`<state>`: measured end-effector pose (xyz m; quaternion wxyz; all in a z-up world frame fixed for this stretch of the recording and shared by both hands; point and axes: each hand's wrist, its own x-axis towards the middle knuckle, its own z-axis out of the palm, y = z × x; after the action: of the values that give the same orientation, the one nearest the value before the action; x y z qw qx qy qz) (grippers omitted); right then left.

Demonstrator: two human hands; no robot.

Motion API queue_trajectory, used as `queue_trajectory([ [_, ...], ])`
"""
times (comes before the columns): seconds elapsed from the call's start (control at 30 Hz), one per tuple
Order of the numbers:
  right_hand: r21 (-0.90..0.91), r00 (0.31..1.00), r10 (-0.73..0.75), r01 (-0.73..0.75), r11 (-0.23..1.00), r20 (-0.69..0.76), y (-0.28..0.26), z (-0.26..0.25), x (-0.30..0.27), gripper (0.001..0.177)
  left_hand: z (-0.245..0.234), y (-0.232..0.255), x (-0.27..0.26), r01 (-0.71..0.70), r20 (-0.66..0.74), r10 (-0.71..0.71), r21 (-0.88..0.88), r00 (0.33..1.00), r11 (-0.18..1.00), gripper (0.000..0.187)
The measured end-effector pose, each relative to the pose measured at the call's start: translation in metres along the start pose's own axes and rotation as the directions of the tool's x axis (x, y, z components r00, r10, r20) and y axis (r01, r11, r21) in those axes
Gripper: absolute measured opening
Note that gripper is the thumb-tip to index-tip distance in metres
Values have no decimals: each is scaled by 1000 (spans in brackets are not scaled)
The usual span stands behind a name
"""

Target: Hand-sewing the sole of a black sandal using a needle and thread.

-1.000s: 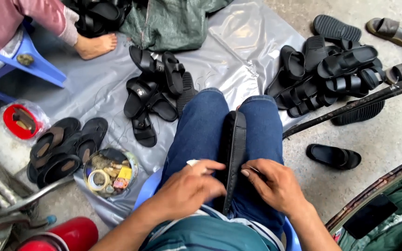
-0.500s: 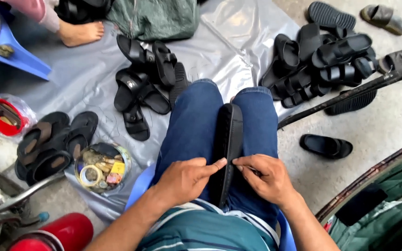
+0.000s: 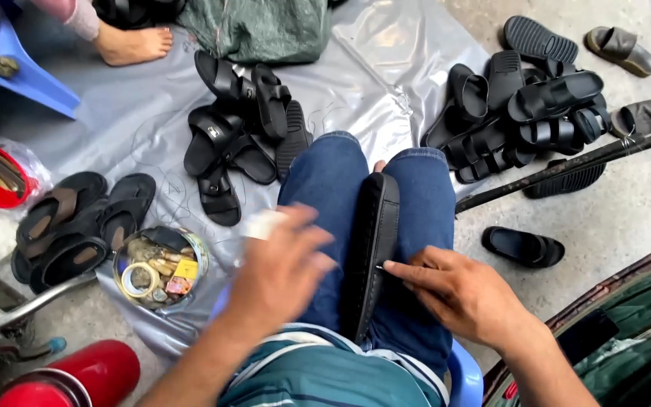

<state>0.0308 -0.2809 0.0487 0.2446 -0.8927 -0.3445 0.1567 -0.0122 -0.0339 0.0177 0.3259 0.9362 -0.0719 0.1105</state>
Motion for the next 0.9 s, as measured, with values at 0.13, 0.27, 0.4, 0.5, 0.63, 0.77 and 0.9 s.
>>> queue_trajectory([
  [0.13, -34, 999, 8, -6, 999, 35, 7, 4, 5, 46, 25, 23, -14, 34, 217, 55, -384, 975, 923, 32],
  [0.27, -25, 999, 7, -6, 1000, 36, 8, 3, 5, 46, 42, 29, -22, 185, 235, -112, -317, 966, 930, 33],
  [0.4, -37, 1000, 2, -1, 999, 29, 8, 4, 5, 46, 42, 30, -23, 248, 235, -172, -345, 957, 905, 28],
  [0.5, -41, 1000, -9, 10, 999, 29, 9, 4, 6, 48, 44, 29, -24, 256, 228, -184, -349, 956, 901, 27],
  [0.63, -42, 999, -14, 15, 999, 43, 8, 3, 6, 50, 47, 28, -25, 251, 229, -178, -346, 957, 904, 26],
  [0.77, -105, 999, -1, 5, 994, 39, 6, 4, 6, 50, 46, 27, -26, 228, 205, -162, -353, 965, 907, 25],
  [0.9, -232, 993, 73, -49, 971, 97, -5, 5, 5, 46, 47, 29, -26, 212, 176, -158, -355, 972, 911, 24],
])
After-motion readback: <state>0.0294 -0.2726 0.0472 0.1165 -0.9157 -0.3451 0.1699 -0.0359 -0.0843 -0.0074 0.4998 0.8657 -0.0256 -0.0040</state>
